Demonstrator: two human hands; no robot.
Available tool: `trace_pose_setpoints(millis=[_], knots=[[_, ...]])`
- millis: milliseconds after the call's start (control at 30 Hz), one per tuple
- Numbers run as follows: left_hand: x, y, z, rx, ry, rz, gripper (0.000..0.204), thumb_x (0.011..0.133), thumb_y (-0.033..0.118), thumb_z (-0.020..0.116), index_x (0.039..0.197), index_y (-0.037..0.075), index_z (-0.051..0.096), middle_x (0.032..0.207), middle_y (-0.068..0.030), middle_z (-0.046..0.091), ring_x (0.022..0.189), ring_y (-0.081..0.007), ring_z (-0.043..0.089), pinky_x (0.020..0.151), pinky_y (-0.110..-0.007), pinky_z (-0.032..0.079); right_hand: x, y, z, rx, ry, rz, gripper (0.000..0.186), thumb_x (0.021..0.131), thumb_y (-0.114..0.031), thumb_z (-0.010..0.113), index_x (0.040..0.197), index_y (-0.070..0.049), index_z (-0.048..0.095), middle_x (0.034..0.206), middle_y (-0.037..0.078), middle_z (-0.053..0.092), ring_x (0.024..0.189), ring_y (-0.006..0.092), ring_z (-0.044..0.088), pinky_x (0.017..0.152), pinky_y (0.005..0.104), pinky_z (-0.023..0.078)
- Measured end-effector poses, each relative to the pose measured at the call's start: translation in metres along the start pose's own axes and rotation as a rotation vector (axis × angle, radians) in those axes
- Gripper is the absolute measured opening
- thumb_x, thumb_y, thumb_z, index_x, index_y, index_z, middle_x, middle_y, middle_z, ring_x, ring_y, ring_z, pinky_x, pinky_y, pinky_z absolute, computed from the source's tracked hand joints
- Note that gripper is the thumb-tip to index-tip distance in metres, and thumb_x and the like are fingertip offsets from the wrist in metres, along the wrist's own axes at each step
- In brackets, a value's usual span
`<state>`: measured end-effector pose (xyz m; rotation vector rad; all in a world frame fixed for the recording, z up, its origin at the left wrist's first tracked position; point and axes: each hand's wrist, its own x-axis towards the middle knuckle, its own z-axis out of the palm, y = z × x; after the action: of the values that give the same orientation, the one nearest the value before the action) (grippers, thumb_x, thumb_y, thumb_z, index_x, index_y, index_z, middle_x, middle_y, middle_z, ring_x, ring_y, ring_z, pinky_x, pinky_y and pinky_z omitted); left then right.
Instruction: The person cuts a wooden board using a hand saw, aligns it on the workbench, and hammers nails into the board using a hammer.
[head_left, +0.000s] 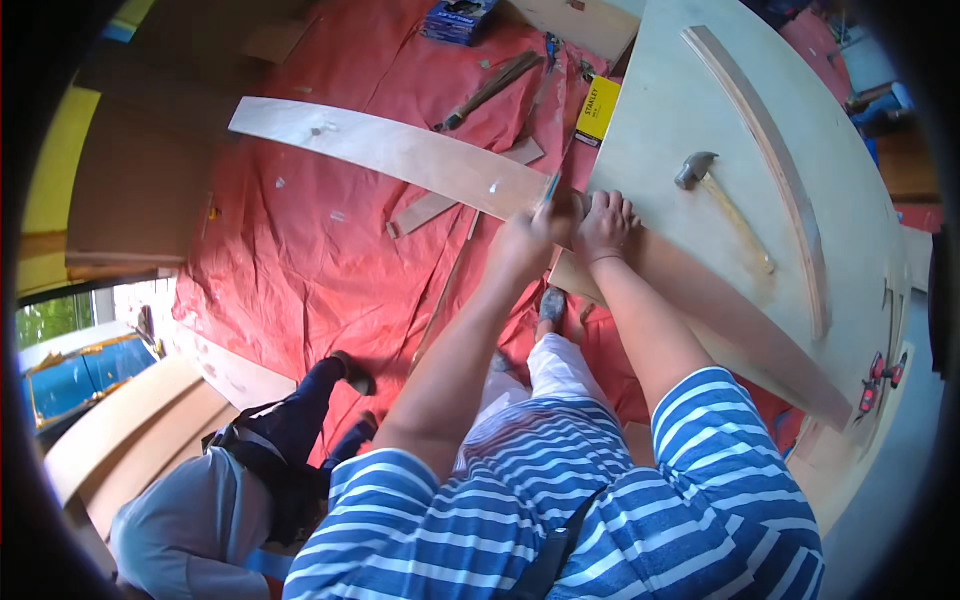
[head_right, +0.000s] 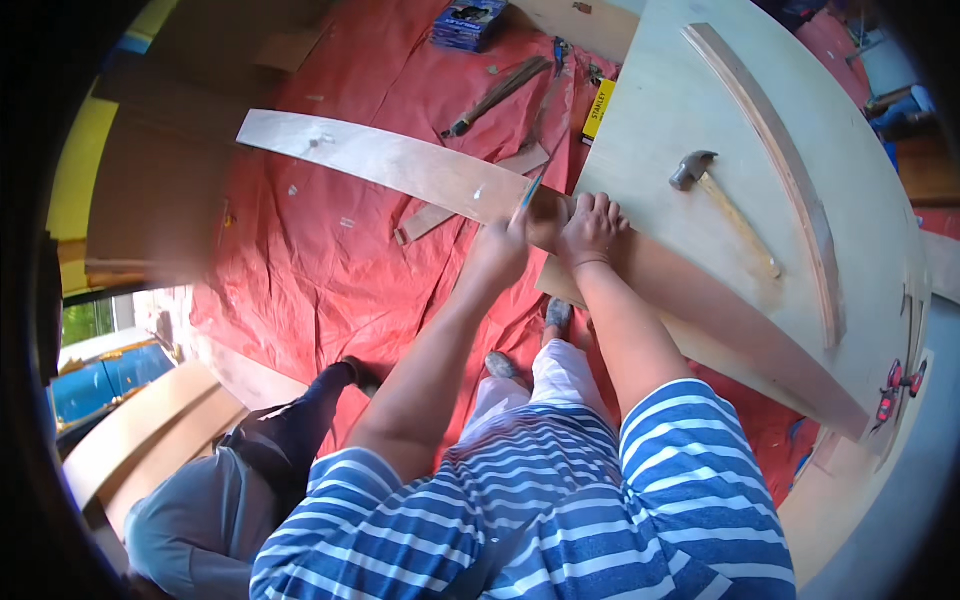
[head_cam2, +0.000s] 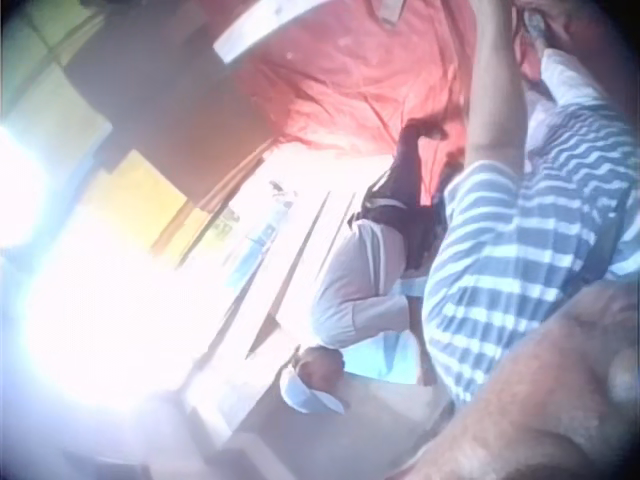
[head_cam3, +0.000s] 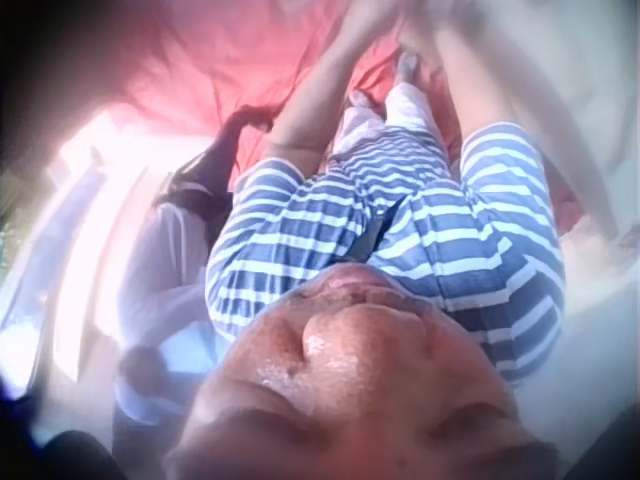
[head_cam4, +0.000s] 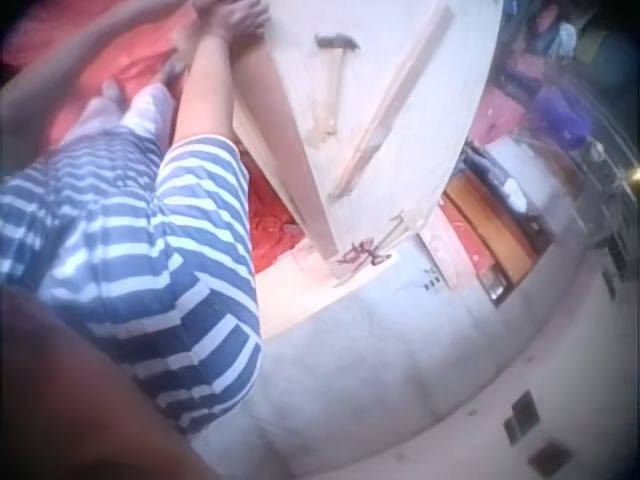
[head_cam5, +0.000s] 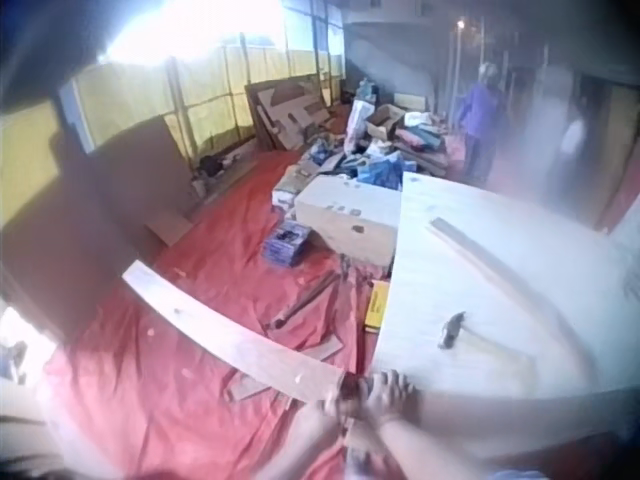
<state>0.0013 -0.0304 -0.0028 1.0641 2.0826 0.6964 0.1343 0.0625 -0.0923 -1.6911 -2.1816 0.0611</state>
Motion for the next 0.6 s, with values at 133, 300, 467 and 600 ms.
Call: trace_pose_setpoints(millis=[133,300,467,600], knots=[[-0.129,-0.052,-0.026,-0.065,-0.13,-0.041,0.05,0.102,0.04,0.048,0.099,-0.007,0.065,0.094,-0.0371,0.064,0.096,-0.0523,0.063,0.084,-0.056,0.048,-0.003,0.035,-0.008,-0.099,-0.037,0.098,0.034,0.092,-0.047,0.059,0.089,-0.014,0.06,0.102,0.01,0.059,0.102,0.0332,0.054,0.086,0.0522,0.037],[-0.036,-0.026,-0.013,-0.003,-0.011,-0.01,0.058,0.102,0.045,0.042,0.099,-0.007,0.065,0.096,-0.0377,0.064,0.096,-0.0542,0.063,0.084,-0.056,0.049,0.011,0.002,-0.011,-0.042,0.008,0.005,0.033,0.092,-0.046,0.059,0.091,-0.014,0.06,0.102,0.011,0.059,0.1,0.0348,0.055,0.084,0.0532,0.04],[-0.035,-0.024,-0.006,-0.029,-0.074,-0.069,0.05,0.103,0.041,0.045,0.1,-0.005,0.064,0.098,-0.0361,0.065,0.1,-0.0513,0.063,0.081,-0.055,0.051,-0.002,0.009,-0.008,-0.054,-0.031,0.03,0.034,0.092,-0.046,0.059,0.094,-0.013,0.059,0.104,0.012,0.059,0.103,0.0355,0.055,0.083,0.0543,0.039],[-0.157,-0.045,-0.058,0.005,-0.201,-0.166,0.049,0.102,0.038,0.048,0.103,-0.007,0.066,0.098,-0.0364,0.065,0.101,-0.0495,0.064,0.087,-0.054,0.049,-0.002,0.027,-0.013,-0.09,0.002,0.045,0.032,0.088,-0.045,0.064,0.09,-0.013,0.06,0.1,0.01,0.059,0.1,0.0339,0.055,0.08,0.0528,0.038]])
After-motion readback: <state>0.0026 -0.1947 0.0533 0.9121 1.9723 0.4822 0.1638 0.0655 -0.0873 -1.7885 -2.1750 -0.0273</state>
